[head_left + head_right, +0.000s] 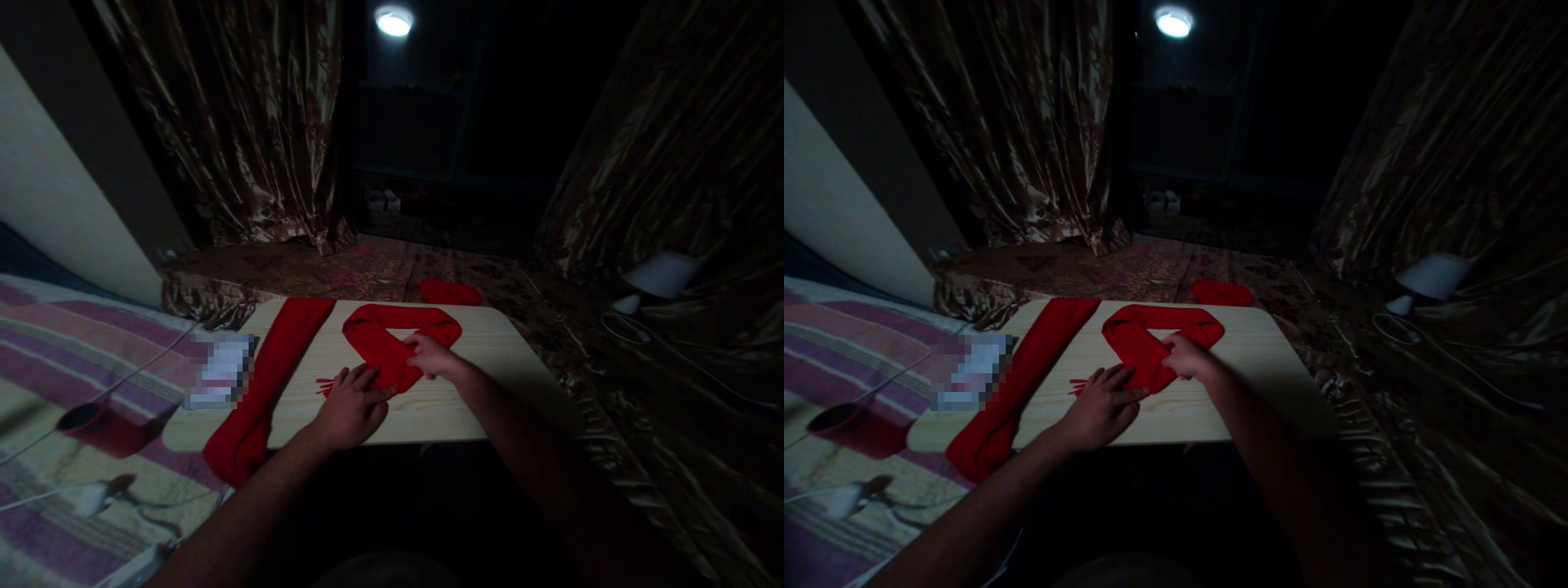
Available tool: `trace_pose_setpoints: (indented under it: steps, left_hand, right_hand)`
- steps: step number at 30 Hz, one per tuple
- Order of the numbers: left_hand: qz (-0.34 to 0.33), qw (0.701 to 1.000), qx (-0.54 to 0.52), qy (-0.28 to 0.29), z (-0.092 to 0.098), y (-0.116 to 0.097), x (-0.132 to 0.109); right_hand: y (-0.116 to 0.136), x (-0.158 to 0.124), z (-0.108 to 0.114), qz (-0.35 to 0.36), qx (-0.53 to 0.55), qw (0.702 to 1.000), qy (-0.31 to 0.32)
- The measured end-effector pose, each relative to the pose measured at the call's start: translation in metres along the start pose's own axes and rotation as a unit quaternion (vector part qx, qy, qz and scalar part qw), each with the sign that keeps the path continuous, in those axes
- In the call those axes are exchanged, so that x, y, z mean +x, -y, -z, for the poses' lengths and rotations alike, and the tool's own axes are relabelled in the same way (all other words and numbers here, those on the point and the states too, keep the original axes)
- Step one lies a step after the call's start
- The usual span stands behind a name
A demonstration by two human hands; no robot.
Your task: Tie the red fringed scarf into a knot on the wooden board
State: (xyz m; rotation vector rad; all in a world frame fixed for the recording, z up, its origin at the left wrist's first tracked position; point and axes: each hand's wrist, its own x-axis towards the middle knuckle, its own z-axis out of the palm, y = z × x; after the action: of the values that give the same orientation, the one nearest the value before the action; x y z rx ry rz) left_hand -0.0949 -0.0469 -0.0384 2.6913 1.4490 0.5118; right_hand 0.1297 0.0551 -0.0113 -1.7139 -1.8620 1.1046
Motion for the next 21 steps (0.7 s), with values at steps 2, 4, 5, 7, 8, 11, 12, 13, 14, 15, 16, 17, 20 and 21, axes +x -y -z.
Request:
trace_pose_setpoints:
  steps: [2, 4, 5, 7, 8, 11, 12, 13, 14, 15, 16, 17, 20, 21]
  left_hand:
    - [-0.001, 1.000, -0.001, 0.010, 0.002, 0.000, 0.000]
    - [-0.007, 1.000, -0.003, 0.016, 0.005, -0.001, 0.000]
    - [-0.012, 1.000, -0.007, 0.017, 0.006, -0.001, 0.000]
    - [-0.023, 0.999, -0.017, 0.018, 0.006, -0.001, 0.001]
    - [-0.026, 0.999, -0.022, 0.017, 0.005, -0.001, 0.001]
    - [-0.024, 0.999, -0.035, 0.017, 0.001, 0.000, -0.001]
    - [-0.023, 0.999, -0.040, 0.015, 0.001, 0.000, -0.001]
    - [-0.023, 0.999, -0.048, 0.011, 0.001, 0.000, -0.001]
    - [-0.024, 0.998, -0.060, 0.005, 0.003, 0.000, 0.000]
    - [-0.022, 0.997, -0.076, -0.006, 0.006, 0.000, 0.002]
    - [-0.012, 0.995, -0.092, -0.023, 0.010, 0.000, 0.005]
    - [0.003, 0.993, -0.104, -0.046, 0.014, 0.001, 0.010]
    - [0.033, 0.988, -0.109, -0.105, 0.024, 0.009, 0.037]
    - [0.021, 0.989, -0.106, -0.103, 0.025, 0.015, 0.048]
  right_hand:
    - [-0.003, 0.004, -0.003, 0.040, -0.078, 0.995, -0.054]
    - [-0.004, 0.006, -0.004, 0.074, -0.135, 0.984, -0.091]
    - [-0.004, 0.005, -0.005, 0.084, -0.155, 0.979, -0.099]
    - [-0.002, 0.002, -0.006, 0.096, -0.189, 0.971, -0.108]
    - [-0.001, 0.000, -0.006, 0.104, -0.204, 0.966, -0.117]
    - [0.000, -0.008, -0.011, 0.163, -0.238, 0.943, -0.164]
    - [0.000, -0.010, -0.013, 0.197, -0.246, 0.934, -0.169]
    - [-0.002, -0.012, -0.016, 0.231, -0.256, 0.925, -0.159]
    - [-0.003, -0.013, -0.019, 0.259, -0.269, 0.917, -0.137]
    - [-0.005, -0.015, -0.023, 0.279, -0.284, 0.911, -0.109]
    - [-0.007, -0.016, -0.026, 0.288, -0.302, 0.905, -0.082]
    - [-0.008, -0.017, -0.028, 0.288, -0.319, 0.901, -0.062]
    - [-0.008, -0.020, -0.032, 0.267, -0.356, 0.894, -0.045]
    - [-0.007, -0.021, -0.033, 0.260, -0.362, 0.894, -0.043]
